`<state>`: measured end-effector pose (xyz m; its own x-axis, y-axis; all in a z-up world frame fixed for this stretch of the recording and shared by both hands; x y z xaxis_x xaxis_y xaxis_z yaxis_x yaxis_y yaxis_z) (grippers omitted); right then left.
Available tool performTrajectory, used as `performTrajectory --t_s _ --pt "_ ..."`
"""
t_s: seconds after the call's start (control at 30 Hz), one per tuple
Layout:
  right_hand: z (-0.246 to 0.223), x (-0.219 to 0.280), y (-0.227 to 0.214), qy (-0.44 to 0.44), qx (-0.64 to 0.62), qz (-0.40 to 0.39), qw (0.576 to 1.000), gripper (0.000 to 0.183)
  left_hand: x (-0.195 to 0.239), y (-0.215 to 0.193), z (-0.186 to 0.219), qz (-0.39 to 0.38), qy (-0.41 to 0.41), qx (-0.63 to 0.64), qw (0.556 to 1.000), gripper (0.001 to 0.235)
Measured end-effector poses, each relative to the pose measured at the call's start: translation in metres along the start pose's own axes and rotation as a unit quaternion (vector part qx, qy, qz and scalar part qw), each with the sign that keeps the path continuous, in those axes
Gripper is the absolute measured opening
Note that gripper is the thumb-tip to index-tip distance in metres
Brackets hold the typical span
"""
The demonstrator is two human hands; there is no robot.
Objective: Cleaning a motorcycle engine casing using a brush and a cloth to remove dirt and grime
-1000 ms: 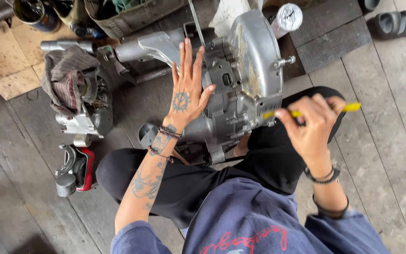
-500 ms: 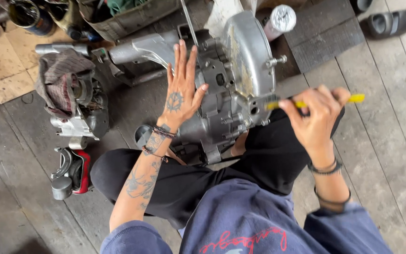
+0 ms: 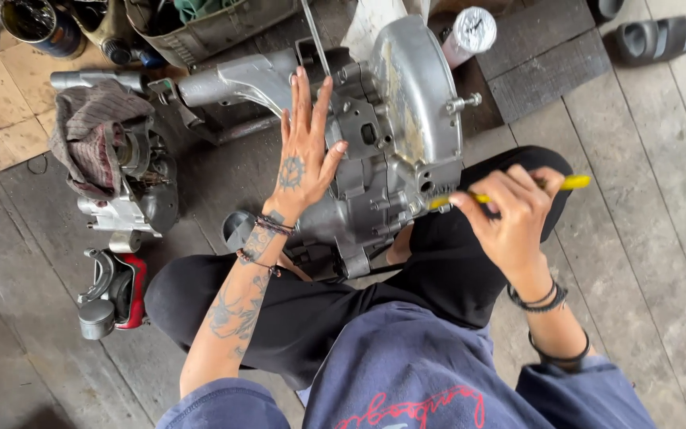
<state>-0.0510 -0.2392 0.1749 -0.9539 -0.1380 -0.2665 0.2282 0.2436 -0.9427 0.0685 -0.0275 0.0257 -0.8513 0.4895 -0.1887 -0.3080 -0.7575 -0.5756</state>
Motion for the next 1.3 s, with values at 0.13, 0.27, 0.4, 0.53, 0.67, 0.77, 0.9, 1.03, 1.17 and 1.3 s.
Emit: performTrajectory --t_s 0.13,0.27,0.4,0.53,0.67,0.77,0.9,1.03,1.17,1.3 --pt "-0.002 -0.01 -0.004 -0.004 0.016 -0.005 1.0 0.043 0.002 0.007 -0.004 -0.014 0.002 0.015 1.0 0.071" --pt "-0.013 -0.007 -0.003 -0.002 0.004 -0.018 1.0 0.047 0.002 0.004 -0.002 -0.004 0.0 -0.009 1.0 0.073" --pt "-0.011 -0.008 0.001 0.01 -0.001 -0.027 1.0 0.038 -0.003 0.003 -0.001 -0.008 0.003 0.009 1.0 0.072" --pt "-0.018 -0.007 -0.001 -0.003 0.016 -0.009 1.0 0.048 0.006 0.007 -0.001 -0.018 -0.004 -0.001 1.0 0.071" --pt "-0.016 0.01 0.003 0.013 0.002 -0.025 1.0 0.041 0.001 0.005 0.0 -0.011 -0.004 0.002 1.0 0.073" --pt "-0.014 -0.005 0.001 -0.004 0.024 0.013 1.0 0.046 0.001 0.008 -0.003 -0.009 -0.005 -0.011 1.0 0.073" --pt "-0.021 -0.005 -0.001 -0.01 0.023 0.007 1.0 0.046 0.001 0.006 -0.002 0.002 -0.003 -0.026 1.0 0.074" --pt "-0.018 -0.003 0.001 -0.004 0.023 -0.014 1.0 0.042 0.001 0.007 -0.002 -0.003 -0.001 -0.015 1.0 0.074" --pt "-0.02 -0.016 -0.006 -0.011 0.035 -0.002 0.999 0.045 -0.001 0.006 -0.002 -0.004 -0.001 -0.029 1.0 0.073" --pt "-0.02 0.001 0.001 -0.01 0.039 -0.036 0.999 0.043 0.0 0.008 -0.004 0.003 0.002 -0.025 1.0 0.074"
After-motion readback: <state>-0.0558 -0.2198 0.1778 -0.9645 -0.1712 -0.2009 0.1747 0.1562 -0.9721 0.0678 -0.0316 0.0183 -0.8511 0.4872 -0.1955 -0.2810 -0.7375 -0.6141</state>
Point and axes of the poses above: each hand's wrist, its own x-axis away from the middle knuckle, its own y-axis out of the palm, z = x × y, the point moved 8 cm from there along -x, towards the middle knuckle, and after that the axes turned 9 degrees about -z, right-handed, at the moved point
